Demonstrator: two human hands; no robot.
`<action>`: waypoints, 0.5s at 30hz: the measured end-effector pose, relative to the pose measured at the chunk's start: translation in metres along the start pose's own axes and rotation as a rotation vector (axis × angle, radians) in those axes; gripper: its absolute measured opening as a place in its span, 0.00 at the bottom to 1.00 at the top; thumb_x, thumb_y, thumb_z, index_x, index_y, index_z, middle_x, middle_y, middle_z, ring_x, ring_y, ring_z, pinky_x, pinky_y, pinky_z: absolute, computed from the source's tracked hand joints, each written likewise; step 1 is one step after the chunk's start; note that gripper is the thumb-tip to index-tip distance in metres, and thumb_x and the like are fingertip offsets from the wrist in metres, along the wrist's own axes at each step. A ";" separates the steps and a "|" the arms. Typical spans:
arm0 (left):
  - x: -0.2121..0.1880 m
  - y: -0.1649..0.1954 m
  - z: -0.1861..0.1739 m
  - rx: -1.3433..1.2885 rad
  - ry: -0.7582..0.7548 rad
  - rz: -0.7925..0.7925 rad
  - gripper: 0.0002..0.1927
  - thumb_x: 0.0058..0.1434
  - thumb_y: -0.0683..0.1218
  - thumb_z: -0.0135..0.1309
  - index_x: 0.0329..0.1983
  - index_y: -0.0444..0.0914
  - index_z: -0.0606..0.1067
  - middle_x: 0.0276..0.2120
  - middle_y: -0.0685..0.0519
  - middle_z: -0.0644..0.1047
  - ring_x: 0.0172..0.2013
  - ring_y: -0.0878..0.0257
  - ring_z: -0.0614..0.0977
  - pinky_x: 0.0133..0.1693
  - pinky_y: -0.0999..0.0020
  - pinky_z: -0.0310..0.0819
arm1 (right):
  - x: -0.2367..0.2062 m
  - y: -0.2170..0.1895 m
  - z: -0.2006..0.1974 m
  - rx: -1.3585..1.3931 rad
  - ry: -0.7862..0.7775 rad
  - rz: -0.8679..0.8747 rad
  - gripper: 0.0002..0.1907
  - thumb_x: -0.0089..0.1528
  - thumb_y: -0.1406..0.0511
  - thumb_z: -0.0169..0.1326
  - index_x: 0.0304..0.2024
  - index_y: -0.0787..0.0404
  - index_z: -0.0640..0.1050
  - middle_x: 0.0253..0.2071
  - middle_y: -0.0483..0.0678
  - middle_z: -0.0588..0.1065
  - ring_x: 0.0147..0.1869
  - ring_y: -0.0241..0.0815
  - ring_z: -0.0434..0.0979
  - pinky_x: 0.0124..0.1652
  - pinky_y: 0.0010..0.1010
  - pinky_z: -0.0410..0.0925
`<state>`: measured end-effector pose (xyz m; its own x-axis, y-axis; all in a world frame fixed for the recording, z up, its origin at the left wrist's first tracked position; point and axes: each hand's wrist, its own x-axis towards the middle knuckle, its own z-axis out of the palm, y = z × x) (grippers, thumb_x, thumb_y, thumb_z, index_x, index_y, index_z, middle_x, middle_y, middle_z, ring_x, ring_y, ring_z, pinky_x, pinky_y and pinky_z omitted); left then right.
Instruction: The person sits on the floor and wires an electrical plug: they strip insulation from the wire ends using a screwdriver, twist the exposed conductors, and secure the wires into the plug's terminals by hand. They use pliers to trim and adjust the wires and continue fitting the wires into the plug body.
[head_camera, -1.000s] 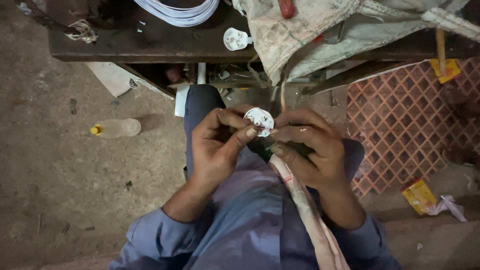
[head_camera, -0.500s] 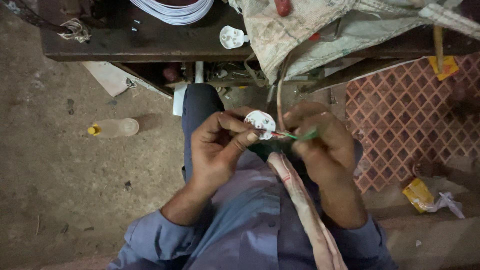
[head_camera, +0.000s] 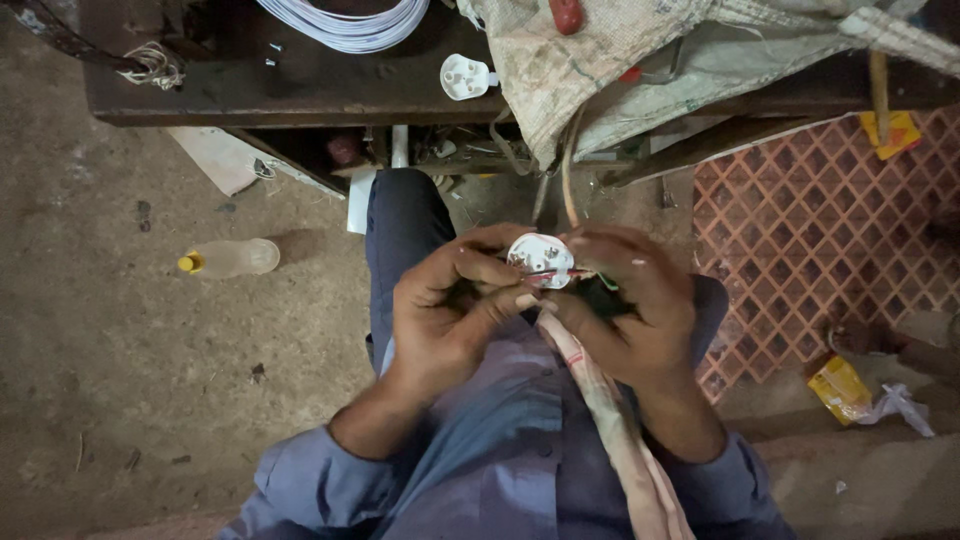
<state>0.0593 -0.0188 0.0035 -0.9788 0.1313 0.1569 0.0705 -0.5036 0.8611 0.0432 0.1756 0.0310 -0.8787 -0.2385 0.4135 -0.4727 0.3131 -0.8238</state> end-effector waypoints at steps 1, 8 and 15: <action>0.000 0.000 0.000 0.016 -0.007 0.009 0.08 0.66 0.30 0.58 0.45 0.31 0.75 0.60 0.41 0.75 0.58 0.59 0.80 0.59 0.64 0.81 | 0.000 0.000 0.000 -0.027 0.003 -0.019 0.21 0.58 0.72 0.69 0.50 0.67 0.75 0.53 0.57 0.77 0.54 0.44 0.81 0.50 0.30 0.75; 0.000 0.002 0.000 0.195 0.046 0.064 0.07 0.64 0.32 0.61 0.41 0.31 0.75 0.65 0.40 0.71 0.55 0.61 0.81 0.54 0.67 0.82 | -0.006 0.000 0.006 -0.094 0.052 0.036 0.19 0.57 0.70 0.72 0.46 0.64 0.77 0.49 0.52 0.79 0.46 0.36 0.83 0.40 0.23 0.74; -0.001 0.003 -0.004 0.236 -0.011 0.052 0.07 0.64 0.32 0.62 0.41 0.31 0.76 0.64 0.39 0.72 0.52 0.62 0.82 0.52 0.68 0.82 | -0.009 -0.001 0.006 -0.093 0.086 0.057 0.18 0.58 0.72 0.71 0.46 0.64 0.76 0.49 0.53 0.79 0.47 0.36 0.82 0.40 0.22 0.73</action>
<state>0.0601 -0.0236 0.0044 -0.9706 0.1210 0.2079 0.1646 -0.2962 0.9408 0.0517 0.1723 0.0260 -0.9048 -0.1392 0.4025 -0.4227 0.4089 -0.8087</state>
